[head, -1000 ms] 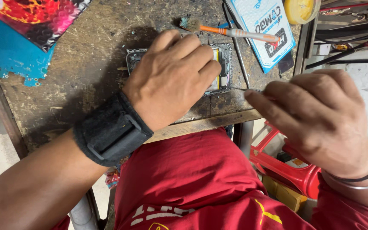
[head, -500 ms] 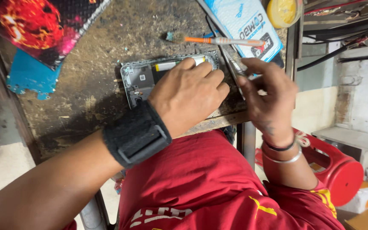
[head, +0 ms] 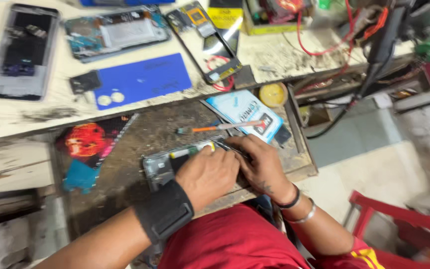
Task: The person disassembles a mobile phone on a workbench using a screwdriver and a metal pry tool to open the casing and work on the internal components.
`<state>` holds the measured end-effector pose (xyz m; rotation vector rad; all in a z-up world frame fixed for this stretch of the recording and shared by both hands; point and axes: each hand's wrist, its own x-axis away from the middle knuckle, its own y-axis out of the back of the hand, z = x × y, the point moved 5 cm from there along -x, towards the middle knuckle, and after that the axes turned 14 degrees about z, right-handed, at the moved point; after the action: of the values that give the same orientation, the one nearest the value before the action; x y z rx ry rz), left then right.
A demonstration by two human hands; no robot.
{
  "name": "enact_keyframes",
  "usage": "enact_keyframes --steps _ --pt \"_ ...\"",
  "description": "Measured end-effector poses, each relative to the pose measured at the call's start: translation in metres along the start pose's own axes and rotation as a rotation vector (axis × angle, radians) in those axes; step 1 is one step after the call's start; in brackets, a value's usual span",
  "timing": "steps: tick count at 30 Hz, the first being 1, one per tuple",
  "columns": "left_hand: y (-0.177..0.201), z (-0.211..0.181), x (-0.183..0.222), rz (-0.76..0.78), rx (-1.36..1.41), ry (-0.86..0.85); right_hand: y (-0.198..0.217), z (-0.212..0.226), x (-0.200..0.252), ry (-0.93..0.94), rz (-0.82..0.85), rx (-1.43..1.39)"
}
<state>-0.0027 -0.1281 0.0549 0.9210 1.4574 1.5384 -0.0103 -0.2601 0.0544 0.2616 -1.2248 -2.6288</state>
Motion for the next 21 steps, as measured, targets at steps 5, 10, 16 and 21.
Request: enact_keyframes --steps 5,10,16,21 --pt "0.0014 -0.0005 0.0091 -0.019 -0.131 -0.024 -0.0028 0.0048 -0.0027 0.029 0.014 -0.001" --pt "-0.0033 0.0034 0.0124 -0.117 -0.053 -0.017 -0.0040 0.0034 -0.0031 0.055 0.019 0.043" --pt "-0.0062 0.0007 0.0111 -0.059 -0.075 -0.052 -0.0044 0.0026 -0.0040 0.020 0.045 0.016" --pt "-0.0006 0.0024 0.0132 -0.088 -0.110 -0.076 -0.0024 0.0059 -0.0035 0.062 0.032 0.019"
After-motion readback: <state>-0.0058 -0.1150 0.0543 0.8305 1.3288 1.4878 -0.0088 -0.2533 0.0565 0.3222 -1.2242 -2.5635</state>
